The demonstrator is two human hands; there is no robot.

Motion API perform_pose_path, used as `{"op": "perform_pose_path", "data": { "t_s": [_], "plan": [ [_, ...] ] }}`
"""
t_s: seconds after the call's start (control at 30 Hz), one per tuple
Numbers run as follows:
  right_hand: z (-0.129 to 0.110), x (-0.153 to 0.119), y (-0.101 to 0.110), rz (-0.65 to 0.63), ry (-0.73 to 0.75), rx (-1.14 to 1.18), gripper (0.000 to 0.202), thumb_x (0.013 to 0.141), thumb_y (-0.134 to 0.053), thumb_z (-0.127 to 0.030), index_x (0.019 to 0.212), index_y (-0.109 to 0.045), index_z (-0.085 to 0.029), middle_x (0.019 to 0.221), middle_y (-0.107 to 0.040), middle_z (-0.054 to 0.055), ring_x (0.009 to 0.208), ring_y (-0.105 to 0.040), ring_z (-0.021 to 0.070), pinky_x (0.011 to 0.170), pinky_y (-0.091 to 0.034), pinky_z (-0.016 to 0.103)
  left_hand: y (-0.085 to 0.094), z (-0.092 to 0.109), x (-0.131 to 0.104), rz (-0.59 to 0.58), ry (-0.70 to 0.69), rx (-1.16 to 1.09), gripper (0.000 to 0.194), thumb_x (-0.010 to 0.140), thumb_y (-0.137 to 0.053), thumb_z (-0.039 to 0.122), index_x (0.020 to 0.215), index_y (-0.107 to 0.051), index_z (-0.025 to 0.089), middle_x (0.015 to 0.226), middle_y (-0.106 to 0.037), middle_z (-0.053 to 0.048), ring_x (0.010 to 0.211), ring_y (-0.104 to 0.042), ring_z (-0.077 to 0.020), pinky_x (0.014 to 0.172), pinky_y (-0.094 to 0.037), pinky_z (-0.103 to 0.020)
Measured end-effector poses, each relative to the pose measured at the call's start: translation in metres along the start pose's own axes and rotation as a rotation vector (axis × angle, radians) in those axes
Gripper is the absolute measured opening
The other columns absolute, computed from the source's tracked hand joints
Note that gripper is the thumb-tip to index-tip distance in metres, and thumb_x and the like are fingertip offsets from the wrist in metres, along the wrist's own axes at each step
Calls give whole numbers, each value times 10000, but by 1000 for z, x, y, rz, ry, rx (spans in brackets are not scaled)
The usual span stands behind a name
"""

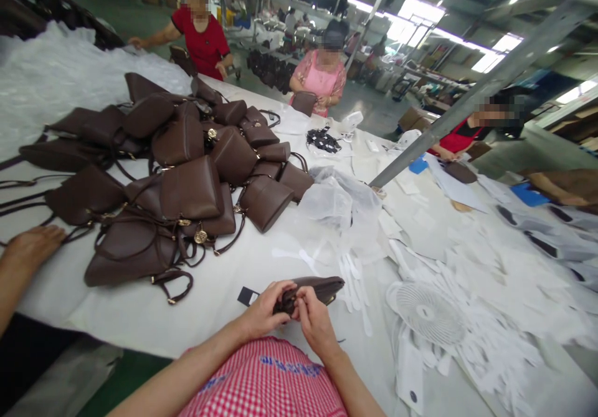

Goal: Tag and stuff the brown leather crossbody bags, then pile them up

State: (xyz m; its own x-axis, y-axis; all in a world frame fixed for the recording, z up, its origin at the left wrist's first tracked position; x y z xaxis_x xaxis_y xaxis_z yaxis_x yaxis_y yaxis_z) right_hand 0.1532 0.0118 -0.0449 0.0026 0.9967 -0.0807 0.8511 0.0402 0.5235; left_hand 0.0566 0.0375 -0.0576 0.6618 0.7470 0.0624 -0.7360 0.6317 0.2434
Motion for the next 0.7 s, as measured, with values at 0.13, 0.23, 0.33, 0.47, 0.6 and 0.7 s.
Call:
{"op": "perform_pose_path", "data": {
  "t_s": [0.13, 0.23, 0.33, 0.47, 0.6, 0.7],
  "plan": [
    [-21, -1, -14, -65, 126, -120, 154, 919, -340, -225, 862, -483, -215, 698, -600, -1, 609, -586, 147, 592, -445, 238, -6, 1, 5, 3, -55, 21, 630, 714, -511, 32, 1312, -462, 223, 1276, -546, -89, 1156, -490, -229, 1029, -380, -435],
    [-19, 0, -16, -18, 56, -107, 145, 924, -335, -244, 875, -469, -214, 656, -597, -9, 583, -595, 156, 588, -453, 249, -9, -7, 8, 21, -40, 34, 601, 734, -498, 47, 1309, -483, 220, 1236, -566, -98, 1098, -521, -227, 995, -410, -440],
    [-10, -2, -11, 10, -44, -30, 132, 935, -343, -270, 938, -461, -210, 668, -629, -10, 571, -616, 153, 589, -474, 249, -10, -23, 5, 56, 37, -24, 637, 697, -629, 116, 1312, -488, 203, 1249, -559, -115, 1159, -499, -256, 1022, -388, -446],
    [-15, -10, 3, -107, 62, -164, 251, 900, -469, -313, 1127, -477, -206, 845, -688, 29, 741, -661, 180, 698, -503, 283, -19, -39, -2, 20, 122, -194, 561, 722, -699, 241, 1264, -554, 230, 1309, -560, -95, 1214, -496, -256, 1070, -343, -408],
    [-6, -11, 49, 12, 154, -678, 661, 684, -729, -311, 1276, -461, -192, 1231, -590, 148, 1147, -529, 341, 947, -405, 487, -15, -45, -1, 60, 215, -255, 557, 678, -731, 271, 1220, -603, 244, 1300, -583, -77, 1217, -505, -273, 1085, -332, -413],
    [14, -9, 45, -154, 118, -960, 517, 657, -722, -180, 1148, -557, -184, 1064, -665, 124, 1010, -598, 312, 884, -422, 466, -14, -43, 0, 58, 231, -238, 523, 649, -736, 305, 1161, -645, 250, 1232, -636, -75, 1173, -545, -297, 1067, -360, -431]
  ]
}}
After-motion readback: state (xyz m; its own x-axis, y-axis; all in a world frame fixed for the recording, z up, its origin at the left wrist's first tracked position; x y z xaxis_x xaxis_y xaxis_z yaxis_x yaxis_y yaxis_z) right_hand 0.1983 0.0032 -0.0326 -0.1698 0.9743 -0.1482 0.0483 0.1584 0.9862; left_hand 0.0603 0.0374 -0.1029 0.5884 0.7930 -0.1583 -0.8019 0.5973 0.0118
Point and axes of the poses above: each hand's wrist, its own x-axis towards the middle knuckle, its own y-axis out of the back of the hand, z = x × y, the point moved 10 cm from there along x, towards the middle knuckle
